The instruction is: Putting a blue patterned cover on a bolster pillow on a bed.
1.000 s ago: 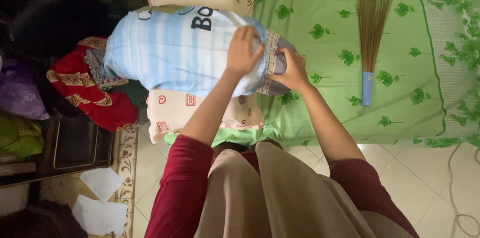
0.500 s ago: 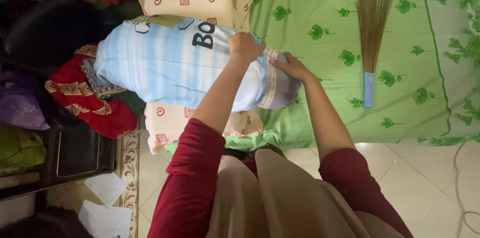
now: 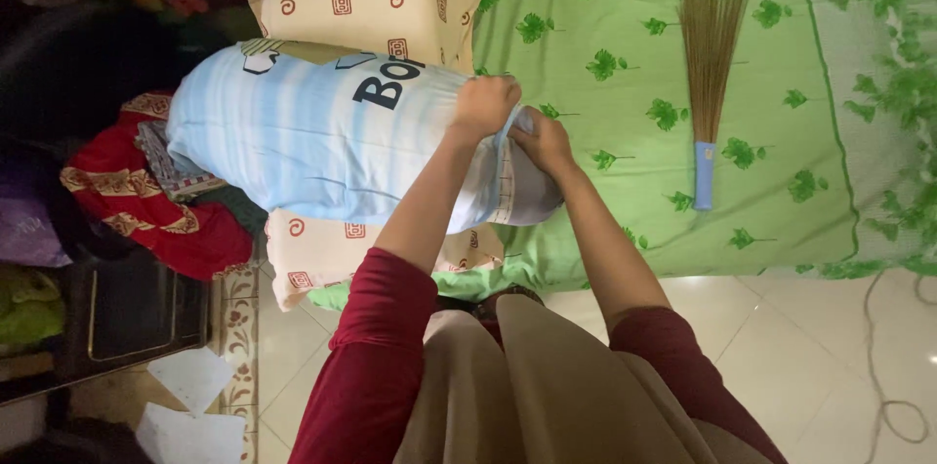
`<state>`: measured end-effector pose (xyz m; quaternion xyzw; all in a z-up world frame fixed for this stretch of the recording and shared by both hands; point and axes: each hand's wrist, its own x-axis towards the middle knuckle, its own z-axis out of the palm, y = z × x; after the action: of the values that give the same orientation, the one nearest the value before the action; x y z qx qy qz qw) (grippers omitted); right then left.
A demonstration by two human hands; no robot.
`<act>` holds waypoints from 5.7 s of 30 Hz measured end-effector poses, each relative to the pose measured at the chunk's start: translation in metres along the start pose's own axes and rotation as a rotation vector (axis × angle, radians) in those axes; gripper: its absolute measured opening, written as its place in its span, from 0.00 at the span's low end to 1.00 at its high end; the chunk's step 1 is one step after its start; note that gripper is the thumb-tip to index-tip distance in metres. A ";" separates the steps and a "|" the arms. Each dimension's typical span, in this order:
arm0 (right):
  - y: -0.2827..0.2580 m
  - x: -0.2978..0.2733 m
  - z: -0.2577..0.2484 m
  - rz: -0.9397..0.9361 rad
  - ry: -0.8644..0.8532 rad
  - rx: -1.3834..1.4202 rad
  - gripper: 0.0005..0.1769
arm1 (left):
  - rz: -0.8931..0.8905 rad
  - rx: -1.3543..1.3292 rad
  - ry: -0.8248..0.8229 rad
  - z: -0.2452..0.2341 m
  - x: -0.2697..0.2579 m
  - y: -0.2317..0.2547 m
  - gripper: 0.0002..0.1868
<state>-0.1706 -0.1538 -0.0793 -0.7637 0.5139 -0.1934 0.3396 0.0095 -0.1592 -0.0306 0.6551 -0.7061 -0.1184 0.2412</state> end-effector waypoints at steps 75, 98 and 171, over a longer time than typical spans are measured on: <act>-0.097 -0.045 0.038 -0.452 0.393 -0.217 0.29 | -0.093 0.768 -0.340 -0.224 -0.085 -0.188 0.67; -0.210 -0.011 -0.035 -1.185 0.853 -0.280 0.19 | 0.228 0.473 1.093 -0.323 -0.154 -0.216 0.35; -0.049 -0.043 -0.006 -0.388 0.293 -0.024 0.29 | 0.160 0.013 0.720 -0.095 -0.129 0.031 0.25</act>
<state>-0.1594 -0.1045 -0.0375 -0.8160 0.4033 -0.3576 0.2088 0.0331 -0.0151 0.0422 0.5989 -0.6259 0.1433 0.4786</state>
